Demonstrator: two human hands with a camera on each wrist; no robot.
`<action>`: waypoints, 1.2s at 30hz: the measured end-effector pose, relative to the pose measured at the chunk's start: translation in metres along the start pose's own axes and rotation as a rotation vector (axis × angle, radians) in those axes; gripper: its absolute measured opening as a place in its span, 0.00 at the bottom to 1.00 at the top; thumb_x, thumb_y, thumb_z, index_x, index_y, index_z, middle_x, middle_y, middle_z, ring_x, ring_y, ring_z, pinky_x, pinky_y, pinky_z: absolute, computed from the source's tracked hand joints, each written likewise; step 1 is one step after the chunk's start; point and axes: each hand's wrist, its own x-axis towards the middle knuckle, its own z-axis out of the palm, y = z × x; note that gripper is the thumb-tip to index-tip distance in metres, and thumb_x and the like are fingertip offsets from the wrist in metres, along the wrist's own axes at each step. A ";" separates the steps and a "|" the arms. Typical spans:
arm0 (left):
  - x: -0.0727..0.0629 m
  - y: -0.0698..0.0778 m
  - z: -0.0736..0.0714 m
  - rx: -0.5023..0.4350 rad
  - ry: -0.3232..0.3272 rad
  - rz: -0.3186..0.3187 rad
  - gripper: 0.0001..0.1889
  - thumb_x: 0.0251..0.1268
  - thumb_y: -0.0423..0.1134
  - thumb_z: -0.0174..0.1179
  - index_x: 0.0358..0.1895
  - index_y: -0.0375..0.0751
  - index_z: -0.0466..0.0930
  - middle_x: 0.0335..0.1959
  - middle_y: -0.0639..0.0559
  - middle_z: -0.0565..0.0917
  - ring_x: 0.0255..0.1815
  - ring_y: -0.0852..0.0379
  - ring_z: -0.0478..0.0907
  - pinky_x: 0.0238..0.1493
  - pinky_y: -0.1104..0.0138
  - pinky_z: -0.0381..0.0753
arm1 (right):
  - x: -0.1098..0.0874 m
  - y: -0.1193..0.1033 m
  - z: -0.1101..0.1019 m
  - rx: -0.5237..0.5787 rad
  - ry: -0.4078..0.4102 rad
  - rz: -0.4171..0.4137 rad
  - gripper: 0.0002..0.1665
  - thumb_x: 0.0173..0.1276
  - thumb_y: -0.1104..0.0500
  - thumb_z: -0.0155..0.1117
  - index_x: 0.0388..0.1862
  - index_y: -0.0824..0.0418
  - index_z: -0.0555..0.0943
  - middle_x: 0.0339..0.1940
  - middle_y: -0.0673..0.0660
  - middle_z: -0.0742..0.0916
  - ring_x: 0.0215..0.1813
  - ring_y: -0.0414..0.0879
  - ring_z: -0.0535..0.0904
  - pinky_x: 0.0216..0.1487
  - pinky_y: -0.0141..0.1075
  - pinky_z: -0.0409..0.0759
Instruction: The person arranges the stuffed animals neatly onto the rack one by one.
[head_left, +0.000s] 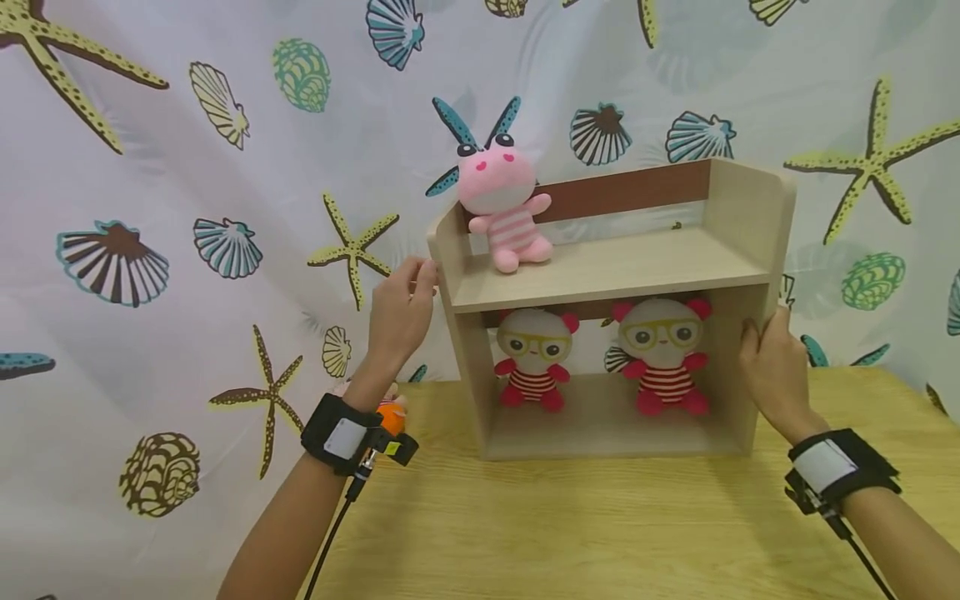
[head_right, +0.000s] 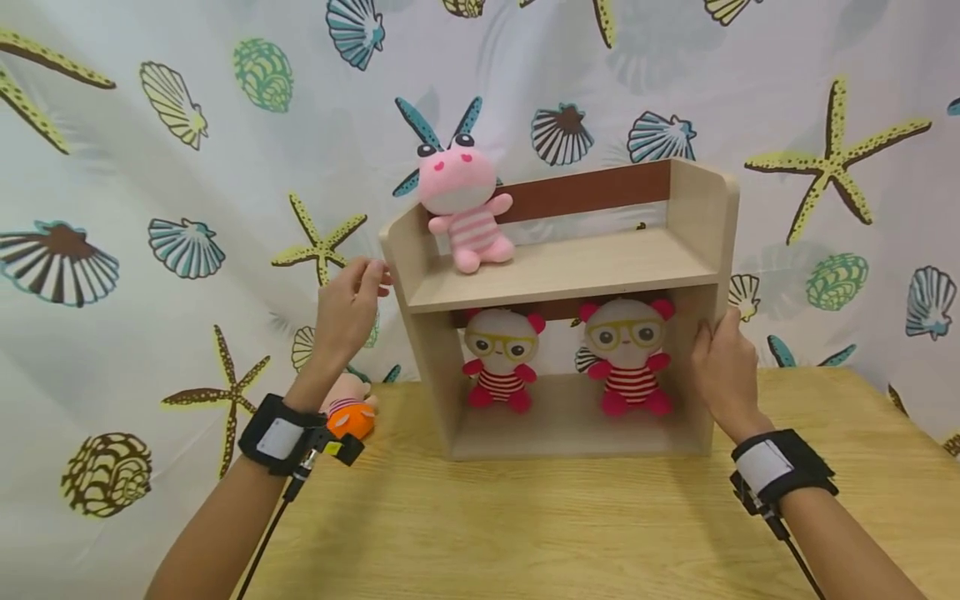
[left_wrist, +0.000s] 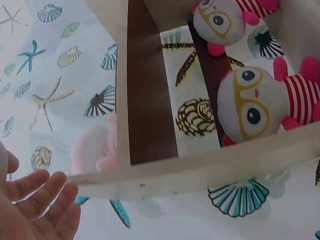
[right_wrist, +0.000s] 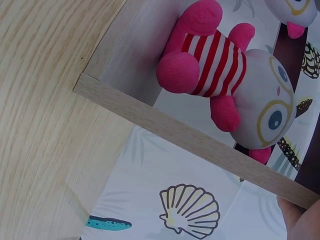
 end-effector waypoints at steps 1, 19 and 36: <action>-0.001 -0.003 -0.003 -0.001 0.005 -0.010 0.18 0.80 0.46 0.45 0.48 0.38 0.82 0.40 0.45 0.87 0.41 0.47 0.84 0.40 0.53 0.80 | 0.000 0.000 0.000 0.000 -0.003 0.001 0.22 0.79 0.61 0.45 0.59 0.79 0.62 0.46 0.86 0.78 0.44 0.82 0.76 0.36 0.69 0.73; -0.018 -0.068 -0.022 0.006 0.015 -0.249 0.21 0.80 0.47 0.43 0.50 0.34 0.80 0.41 0.41 0.85 0.41 0.43 0.83 0.40 0.57 0.77 | -0.001 -0.002 0.002 -0.015 0.011 -0.017 0.21 0.78 0.62 0.46 0.58 0.80 0.63 0.44 0.85 0.78 0.42 0.82 0.76 0.34 0.69 0.73; -0.031 -0.147 -0.020 0.041 0.007 -0.538 0.24 0.81 0.50 0.41 0.59 0.32 0.75 0.47 0.38 0.84 0.45 0.42 0.81 0.33 0.66 0.76 | -0.001 -0.002 0.002 -0.035 0.029 -0.031 0.21 0.78 0.62 0.47 0.57 0.80 0.63 0.40 0.85 0.78 0.39 0.82 0.77 0.31 0.68 0.73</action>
